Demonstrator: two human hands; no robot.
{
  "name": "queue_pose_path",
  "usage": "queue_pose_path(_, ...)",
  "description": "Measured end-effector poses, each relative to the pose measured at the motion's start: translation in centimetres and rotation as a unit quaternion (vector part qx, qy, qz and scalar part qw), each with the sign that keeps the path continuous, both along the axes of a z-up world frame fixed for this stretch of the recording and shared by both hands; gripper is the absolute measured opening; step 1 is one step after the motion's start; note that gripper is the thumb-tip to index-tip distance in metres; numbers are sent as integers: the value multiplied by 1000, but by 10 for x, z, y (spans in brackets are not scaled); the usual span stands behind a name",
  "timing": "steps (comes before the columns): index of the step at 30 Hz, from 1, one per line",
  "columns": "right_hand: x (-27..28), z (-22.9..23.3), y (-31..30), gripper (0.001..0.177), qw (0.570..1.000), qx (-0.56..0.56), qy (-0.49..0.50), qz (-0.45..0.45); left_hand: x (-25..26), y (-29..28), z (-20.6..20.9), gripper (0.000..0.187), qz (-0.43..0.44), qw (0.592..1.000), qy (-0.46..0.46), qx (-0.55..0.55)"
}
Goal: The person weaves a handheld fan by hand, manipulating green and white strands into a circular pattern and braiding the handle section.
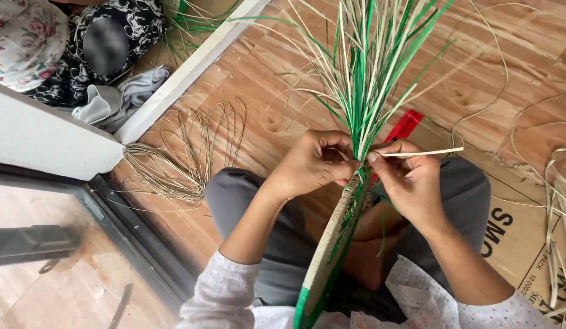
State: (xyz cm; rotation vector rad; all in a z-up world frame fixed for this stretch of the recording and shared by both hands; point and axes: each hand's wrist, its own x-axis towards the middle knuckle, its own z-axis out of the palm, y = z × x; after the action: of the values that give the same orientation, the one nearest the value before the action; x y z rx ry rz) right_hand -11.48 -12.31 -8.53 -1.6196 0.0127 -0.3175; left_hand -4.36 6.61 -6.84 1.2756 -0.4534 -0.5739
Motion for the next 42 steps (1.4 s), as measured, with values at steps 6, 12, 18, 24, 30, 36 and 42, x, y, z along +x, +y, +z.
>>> queue_pose_path(6, -4, 32, 11, 7, 1000, -20, -20, 10, 9, 0, -25, 18, 38, 995, -48, 76)
queue_pose_path(12, -13, 53, 8, 5, 991, -101, -93, 10, 4, -19, -35, 16, 17, 999, 11, 30)
queue_pose_path(18, -16, 58, -5, 13, 984, -164, -58, 29, -6, -26, 3, 14, -27, 999, 19, 14)
queue_pose_path(24, -13, 62, -9, 40, 994, -113, -4, -6, -8, -33, 4, 10, -44, 999, 19, 13)
queue_pose_path(30, -15, 62, -15, 20, 995, -95, -29, 7, -7, -34, 0, 10, -49, 998, 35, 3)
queue_pose_path(36, -36, 51, -27, 11, 992, -58, -77, 77, -4, -33, -2, 13, -46, 998, 37, 32)
queue_pose_path(42, -56, 47, -28, 6, 947, -257, -176, 74, -6, -34, 3, 15, -16, 997, -5, 74)
